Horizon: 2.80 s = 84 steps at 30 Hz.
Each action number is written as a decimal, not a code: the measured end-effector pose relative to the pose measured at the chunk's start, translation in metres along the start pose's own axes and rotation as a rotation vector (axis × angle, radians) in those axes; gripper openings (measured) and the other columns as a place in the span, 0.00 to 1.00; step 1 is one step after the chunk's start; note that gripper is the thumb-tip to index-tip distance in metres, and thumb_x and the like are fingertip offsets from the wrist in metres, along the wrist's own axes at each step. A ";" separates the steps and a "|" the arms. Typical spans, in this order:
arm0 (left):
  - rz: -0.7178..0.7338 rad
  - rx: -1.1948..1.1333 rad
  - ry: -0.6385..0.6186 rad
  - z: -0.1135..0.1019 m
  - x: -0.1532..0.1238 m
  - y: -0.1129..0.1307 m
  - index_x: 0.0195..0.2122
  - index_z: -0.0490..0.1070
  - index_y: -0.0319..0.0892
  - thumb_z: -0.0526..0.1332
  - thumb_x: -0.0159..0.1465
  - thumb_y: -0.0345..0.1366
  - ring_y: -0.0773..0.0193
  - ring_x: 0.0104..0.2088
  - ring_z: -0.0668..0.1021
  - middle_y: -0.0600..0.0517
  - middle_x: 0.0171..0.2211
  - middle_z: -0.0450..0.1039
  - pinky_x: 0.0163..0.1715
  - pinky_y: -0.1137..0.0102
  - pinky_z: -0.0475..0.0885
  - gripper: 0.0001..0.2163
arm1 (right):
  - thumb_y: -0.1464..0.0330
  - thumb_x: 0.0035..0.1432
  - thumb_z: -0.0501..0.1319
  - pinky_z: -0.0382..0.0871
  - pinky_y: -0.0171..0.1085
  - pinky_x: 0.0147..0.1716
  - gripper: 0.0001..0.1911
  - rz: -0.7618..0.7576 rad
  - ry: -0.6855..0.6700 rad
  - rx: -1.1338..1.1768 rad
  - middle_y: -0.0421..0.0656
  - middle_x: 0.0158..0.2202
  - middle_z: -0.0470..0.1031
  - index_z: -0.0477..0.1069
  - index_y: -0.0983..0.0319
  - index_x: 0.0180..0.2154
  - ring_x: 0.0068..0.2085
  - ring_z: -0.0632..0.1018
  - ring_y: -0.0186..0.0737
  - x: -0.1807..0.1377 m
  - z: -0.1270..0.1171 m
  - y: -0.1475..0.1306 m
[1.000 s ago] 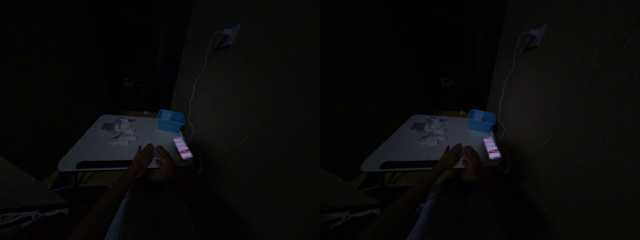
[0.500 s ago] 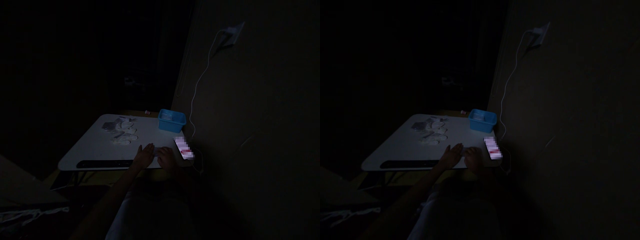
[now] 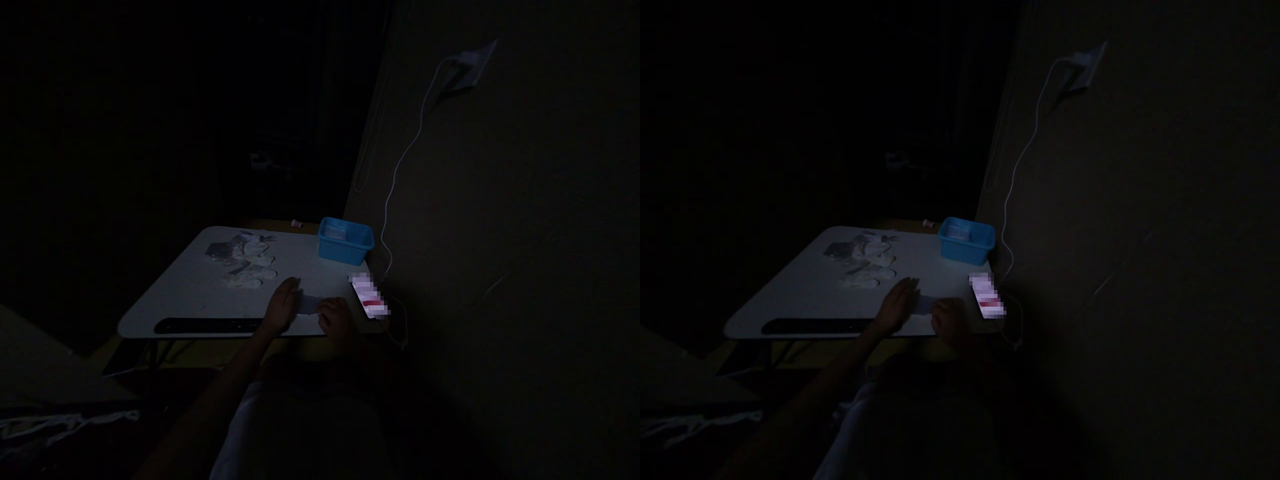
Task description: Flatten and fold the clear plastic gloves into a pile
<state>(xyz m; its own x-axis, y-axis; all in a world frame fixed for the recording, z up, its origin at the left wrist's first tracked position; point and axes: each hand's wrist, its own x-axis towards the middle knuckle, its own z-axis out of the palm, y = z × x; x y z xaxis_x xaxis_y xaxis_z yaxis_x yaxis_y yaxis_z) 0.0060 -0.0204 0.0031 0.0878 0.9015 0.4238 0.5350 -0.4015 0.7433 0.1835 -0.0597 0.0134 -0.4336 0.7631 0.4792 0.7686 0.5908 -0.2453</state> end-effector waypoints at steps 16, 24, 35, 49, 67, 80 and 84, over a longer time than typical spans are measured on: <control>0.134 0.115 -0.036 -0.002 -0.002 -0.001 0.52 0.61 0.38 0.46 0.62 0.40 0.58 0.56 0.63 0.42 0.55 0.61 0.54 0.59 0.58 0.20 | 0.76 0.49 0.53 0.62 0.40 0.49 0.20 0.441 0.032 0.103 0.50 0.46 0.72 0.69 0.66 0.46 0.47 0.72 0.43 0.041 0.003 0.010; 0.258 0.620 -0.387 0.001 -0.009 0.020 0.59 0.51 0.38 0.46 0.59 0.30 0.60 0.59 0.56 0.43 0.59 0.52 0.55 0.55 0.52 0.24 | 0.63 0.62 0.44 0.47 0.50 0.56 0.24 0.124 -0.108 -0.218 0.53 0.58 0.57 0.56 0.69 0.56 0.59 0.57 0.45 0.013 0.019 -0.012; 0.217 0.710 -0.484 0.002 -0.009 0.019 0.58 0.52 0.38 0.45 0.59 0.33 0.58 0.60 0.54 0.43 0.60 0.51 0.56 0.53 0.48 0.24 | 0.59 0.62 0.42 0.46 0.52 0.56 0.26 0.124 -0.106 -0.267 0.53 0.58 0.56 0.56 0.67 0.56 0.59 0.56 0.46 0.008 0.020 -0.017; 0.178 0.762 -0.423 0.001 -0.012 0.024 0.59 0.51 0.36 0.46 0.60 0.35 0.54 0.60 0.54 0.40 0.60 0.48 0.54 0.50 0.49 0.25 | 0.57 0.61 0.43 0.47 0.55 0.55 0.27 0.203 -0.096 -0.279 0.54 0.58 0.56 0.57 0.67 0.55 0.59 0.57 0.47 0.006 0.016 -0.019; 0.223 0.727 -0.338 0.005 -0.011 0.021 0.57 0.55 0.36 0.44 0.61 0.35 0.53 0.59 0.57 0.39 0.59 0.51 0.54 0.50 0.51 0.23 | 0.75 0.46 0.59 0.62 0.39 0.49 0.23 0.288 -0.079 0.016 0.49 0.48 0.70 0.66 0.66 0.47 0.49 0.70 0.41 0.027 0.002 0.030; 0.163 0.650 -0.293 0.001 -0.011 0.021 0.59 0.49 0.37 0.49 0.59 0.36 0.53 0.59 0.55 0.41 0.60 0.51 0.54 0.54 0.52 0.26 | 0.75 0.36 0.65 0.65 0.28 0.25 0.06 0.365 -0.537 0.147 0.37 0.21 0.74 0.74 0.63 0.23 0.24 0.74 0.32 0.093 0.010 0.047; 0.163 0.623 -0.282 0.000 -0.010 0.020 0.58 0.50 0.35 0.50 0.58 0.36 0.53 0.59 0.56 0.40 0.59 0.53 0.54 0.55 0.53 0.27 | 0.76 0.35 0.65 0.64 0.29 0.22 0.03 0.386 -0.578 0.217 0.37 0.18 0.73 0.74 0.64 0.19 0.22 0.73 0.33 0.093 0.008 0.050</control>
<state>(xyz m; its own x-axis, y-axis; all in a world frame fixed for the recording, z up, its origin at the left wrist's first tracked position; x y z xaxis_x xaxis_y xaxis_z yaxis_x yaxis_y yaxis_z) 0.0160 -0.0378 0.0139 0.3773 0.8790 0.2914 0.8708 -0.4439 0.2114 0.1777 0.0427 0.0387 -0.3763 0.9083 -0.1826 0.8322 0.2447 -0.4976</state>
